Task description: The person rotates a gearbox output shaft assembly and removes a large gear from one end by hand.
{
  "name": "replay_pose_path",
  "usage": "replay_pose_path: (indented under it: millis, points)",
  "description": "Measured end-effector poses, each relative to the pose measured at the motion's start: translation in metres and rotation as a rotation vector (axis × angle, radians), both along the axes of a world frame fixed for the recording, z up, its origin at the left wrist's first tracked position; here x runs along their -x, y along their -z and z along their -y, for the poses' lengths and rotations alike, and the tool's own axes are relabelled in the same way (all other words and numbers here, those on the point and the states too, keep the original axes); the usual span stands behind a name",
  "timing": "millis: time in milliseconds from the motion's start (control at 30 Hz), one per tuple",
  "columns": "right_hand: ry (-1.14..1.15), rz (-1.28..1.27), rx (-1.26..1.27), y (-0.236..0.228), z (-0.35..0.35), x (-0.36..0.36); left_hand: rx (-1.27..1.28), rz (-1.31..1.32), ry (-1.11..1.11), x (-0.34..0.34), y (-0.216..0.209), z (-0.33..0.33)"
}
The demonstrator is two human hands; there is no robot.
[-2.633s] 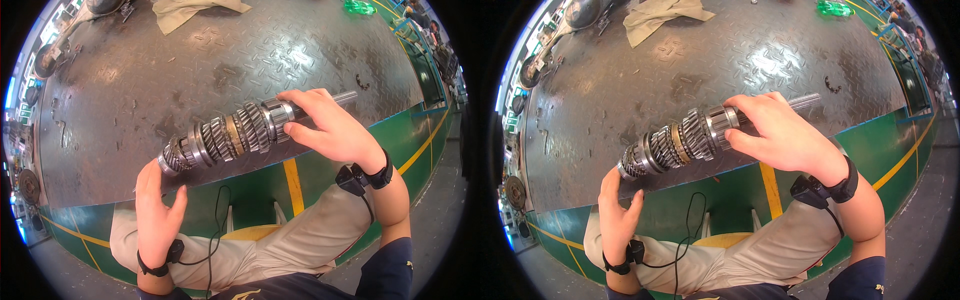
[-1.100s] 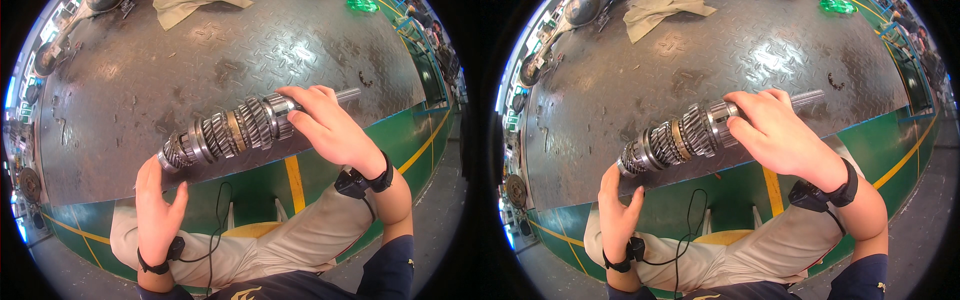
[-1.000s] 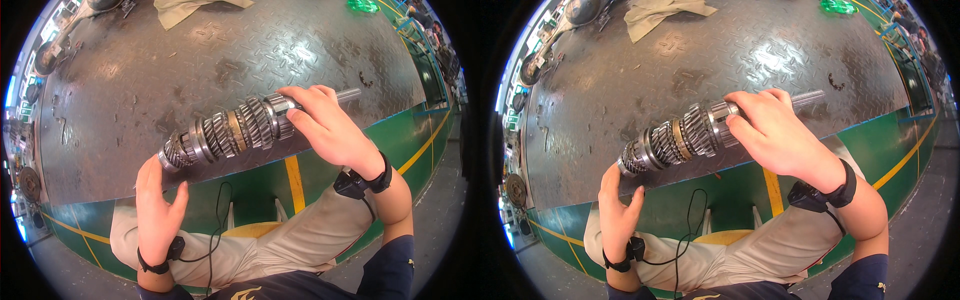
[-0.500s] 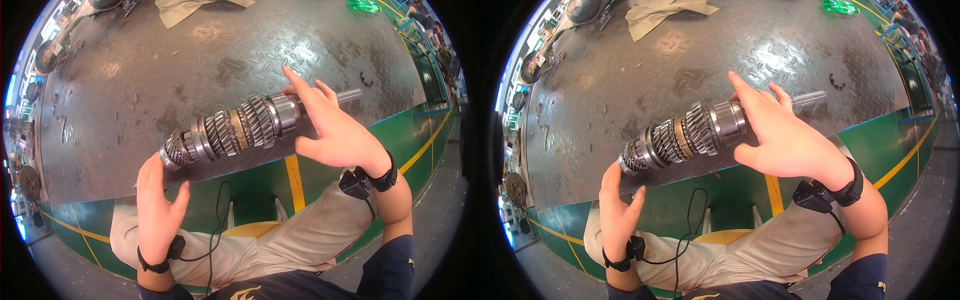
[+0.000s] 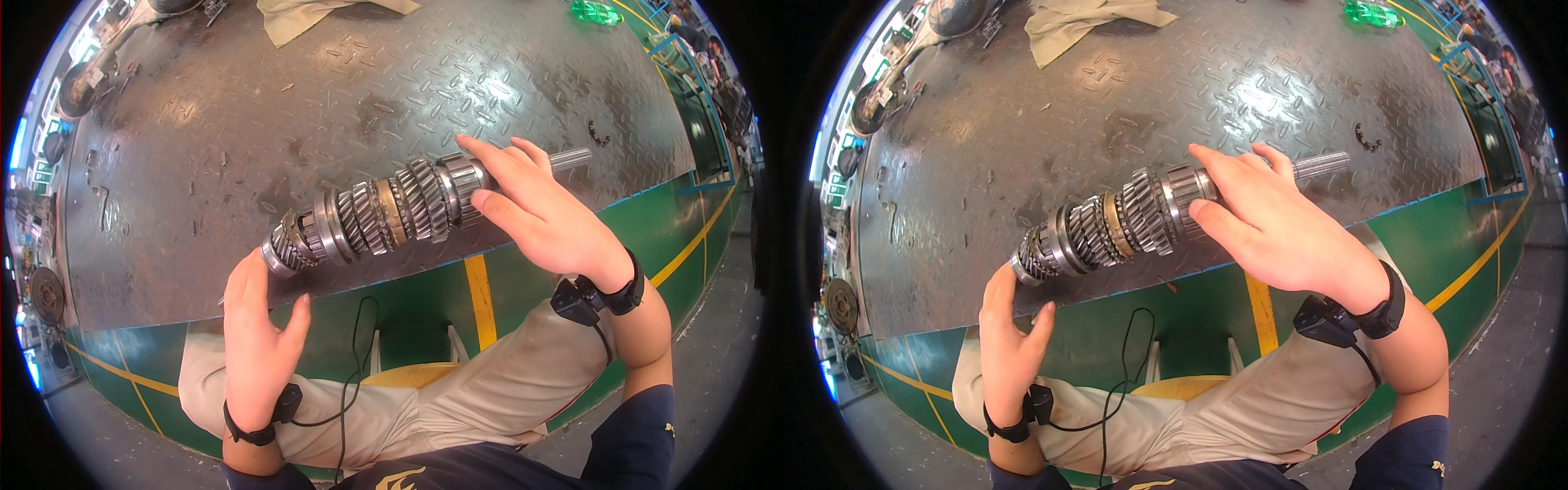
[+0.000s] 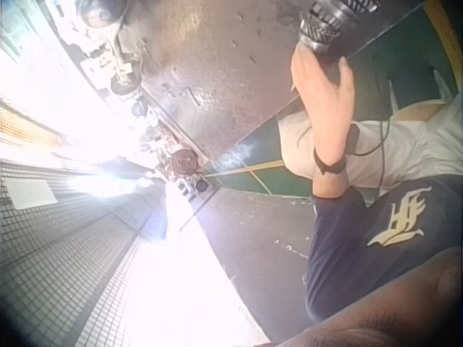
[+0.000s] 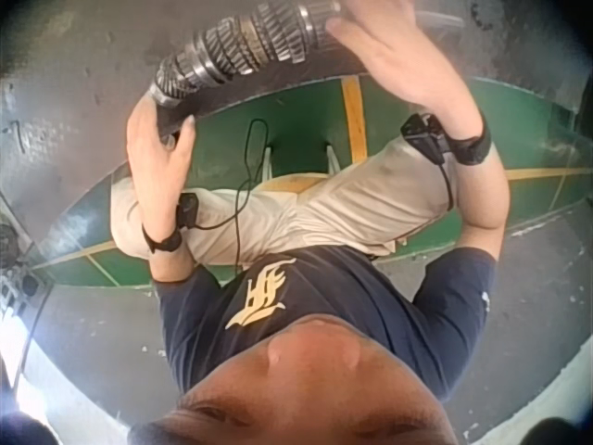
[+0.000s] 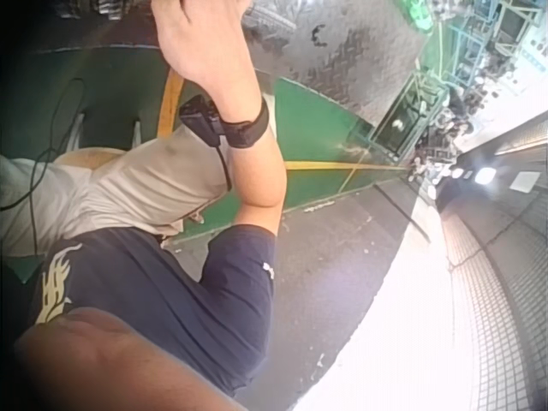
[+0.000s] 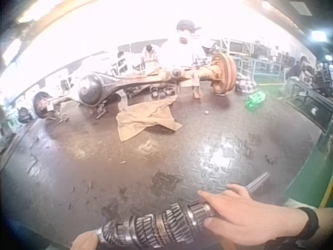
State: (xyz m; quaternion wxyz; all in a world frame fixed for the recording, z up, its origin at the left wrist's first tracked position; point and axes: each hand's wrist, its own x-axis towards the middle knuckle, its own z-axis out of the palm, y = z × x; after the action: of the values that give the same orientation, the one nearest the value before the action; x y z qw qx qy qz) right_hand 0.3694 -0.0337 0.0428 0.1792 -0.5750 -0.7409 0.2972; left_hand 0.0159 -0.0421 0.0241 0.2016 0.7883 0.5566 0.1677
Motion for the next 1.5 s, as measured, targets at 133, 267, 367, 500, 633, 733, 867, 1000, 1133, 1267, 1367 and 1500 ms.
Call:
replay_pose_path:
  millis: [133, 267, 367, 500, 633, 733, 867, 1000, 1133, 1267, 1367, 1500]
  points:
    - [0.08, 0.008, 0.086, -0.003, -0.002, 0.009, -0.02, -0.014, 0.003, 0.001, 0.0, 0.0]
    - [0.073, -0.015, 0.106, 0.0, -0.001, 0.007, -0.005, -0.015, -0.006, 0.001, -0.001, 0.001]
    - [-0.009, 0.029, -0.013, 0.001, 0.004, 0.001, -0.004, 0.005, 0.001, -0.001, 0.0, 0.0]
    - [-0.018, 0.003, 0.047, -0.005, 0.003, 0.002, 0.0, 0.004, -0.014, -0.001, -0.001, 0.001]
    - [0.005, 0.008, 0.015, -0.005, 0.003, 0.004, -0.003, 0.001, -0.008, -0.001, -0.001, 0.0]
    - [0.033, -0.022, 0.03, -0.006, 0.001, 0.005, 0.005, -0.005, -0.003, -0.001, -0.002, 0.0]
    - [0.05, -0.035, 0.071, -0.005, -0.001, 0.006, 0.006, -0.002, -0.009, -0.002, -0.003, 0.0]
    - [0.134, -0.058, -0.039, 0.003, 0.002, 0.017, -0.024, -0.017, -0.012, -0.003, -0.002, 0.001]
    - [0.189, -0.139, 0.043, -0.002, 0.001, 0.015, -0.046, -0.016, -0.023, -0.002, 0.0, 0.001]
    - [-0.024, -0.031, 0.007, 0.0, 0.005, 0.001, -0.04, -0.014, -0.021, -0.002, -0.001, 0.001]
    - [-0.017, 0.072, 0.077, -0.005, 0.008, 0.007, 0.001, -0.014, -0.003, 0.0, 0.0, 0.0]
    - [0.08, -0.003, 0.112, -0.008, 0.009, 0.007, -0.031, -0.03, -0.008, 0.0, 0.0, 0.001]
